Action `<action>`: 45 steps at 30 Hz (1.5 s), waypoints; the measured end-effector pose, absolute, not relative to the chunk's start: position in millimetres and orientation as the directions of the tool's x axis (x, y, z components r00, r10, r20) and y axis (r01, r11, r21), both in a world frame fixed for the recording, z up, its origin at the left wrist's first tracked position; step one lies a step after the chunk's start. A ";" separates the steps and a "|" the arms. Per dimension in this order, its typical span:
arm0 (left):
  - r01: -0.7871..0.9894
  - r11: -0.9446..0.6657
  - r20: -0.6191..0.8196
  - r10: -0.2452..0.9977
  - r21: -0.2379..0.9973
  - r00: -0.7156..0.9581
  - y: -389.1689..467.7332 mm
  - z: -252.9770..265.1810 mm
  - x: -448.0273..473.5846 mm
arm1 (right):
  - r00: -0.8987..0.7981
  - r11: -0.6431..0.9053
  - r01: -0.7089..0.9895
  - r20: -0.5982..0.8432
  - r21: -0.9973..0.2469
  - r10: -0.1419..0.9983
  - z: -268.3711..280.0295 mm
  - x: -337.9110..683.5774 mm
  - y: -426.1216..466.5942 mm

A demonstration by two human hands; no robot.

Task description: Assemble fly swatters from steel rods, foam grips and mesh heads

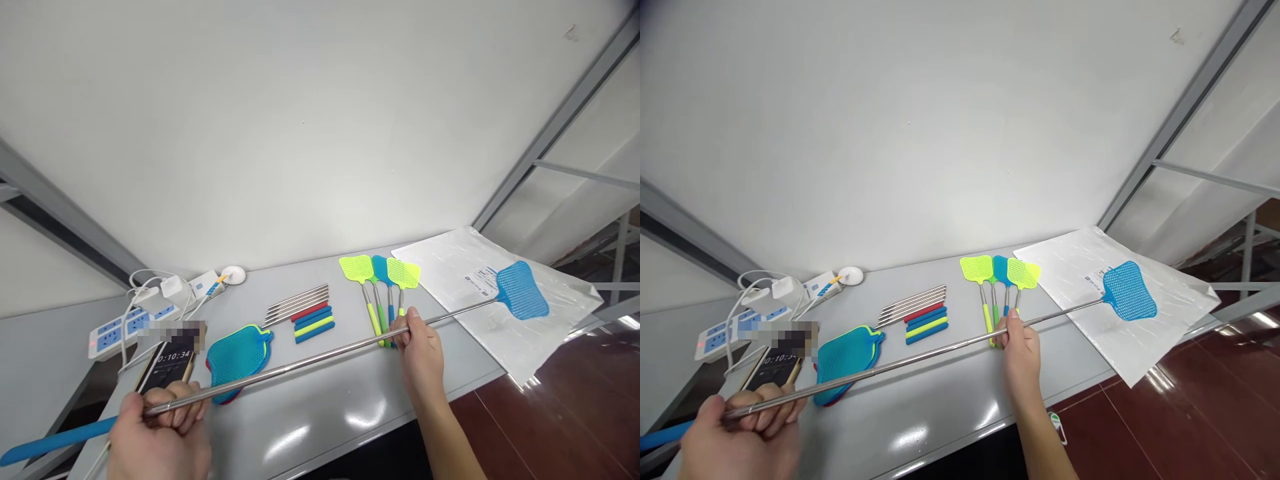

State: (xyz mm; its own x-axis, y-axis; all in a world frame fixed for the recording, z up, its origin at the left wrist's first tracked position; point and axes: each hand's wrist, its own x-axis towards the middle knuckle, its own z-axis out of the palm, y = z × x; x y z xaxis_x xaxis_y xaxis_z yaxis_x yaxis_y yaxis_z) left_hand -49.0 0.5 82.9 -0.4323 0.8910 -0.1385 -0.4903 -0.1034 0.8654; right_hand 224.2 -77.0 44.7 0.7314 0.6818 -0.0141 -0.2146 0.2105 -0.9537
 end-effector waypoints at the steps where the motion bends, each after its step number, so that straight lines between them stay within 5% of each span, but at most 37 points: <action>1: -0.484 -0.108 -0.134 0.888 0.868 -0.439 0.7 83.2 -48.3 | 0.733 0.217 -0.213 -0.009 -0.953 0.680 45.6 225.4 -76.8; 8: -0.507 -0.007 -0.205 0.910 0.862 -0.360 3.7 82.0 -63.9 | 0.793 0.308 -0.214 0.019 -0.927 0.609 52.0 257.0 -79.4; 18: -0.503 -0.262 -0.077 0.828 0.824 -0.556 4.3 77.9 -62.3 | 0.788 0.360 -0.258 0.021 -0.896 0.615 57.0 256.7 -75.1; 32: -0.607 -0.096 -0.228 0.872 0.789 -0.434 -8.4 59.4 -26.6 | 0.407 0.158 -0.307 0.020 -0.939 0.913 50.1 209.1 -70.5; 37: -0.591 -0.109 -0.226 0.857 0.799 -0.464 -5.0 62.1 -44.9 | 0.610 0.366 -0.583 -0.094 -0.725 0.787 64.0 249.2 -68.6; 45: -0.568 -0.140 -0.217 0.829 0.811 -0.514 -1.7 66.5 -52.6 | 0.795 0.547 -0.545 -0.184 -0.635 0.578 74.1 278.8 -51.6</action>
State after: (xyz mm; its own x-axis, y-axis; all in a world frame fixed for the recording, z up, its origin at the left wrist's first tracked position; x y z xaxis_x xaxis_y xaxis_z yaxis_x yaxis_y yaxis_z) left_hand -52.6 -1.7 66.5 -0.5144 0.8295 -0.2175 -0.5684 -0.1400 0.8108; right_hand 278.8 -51.6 74.1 0.7951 0.5780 -0.1839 -0.5448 0.5473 -0.6354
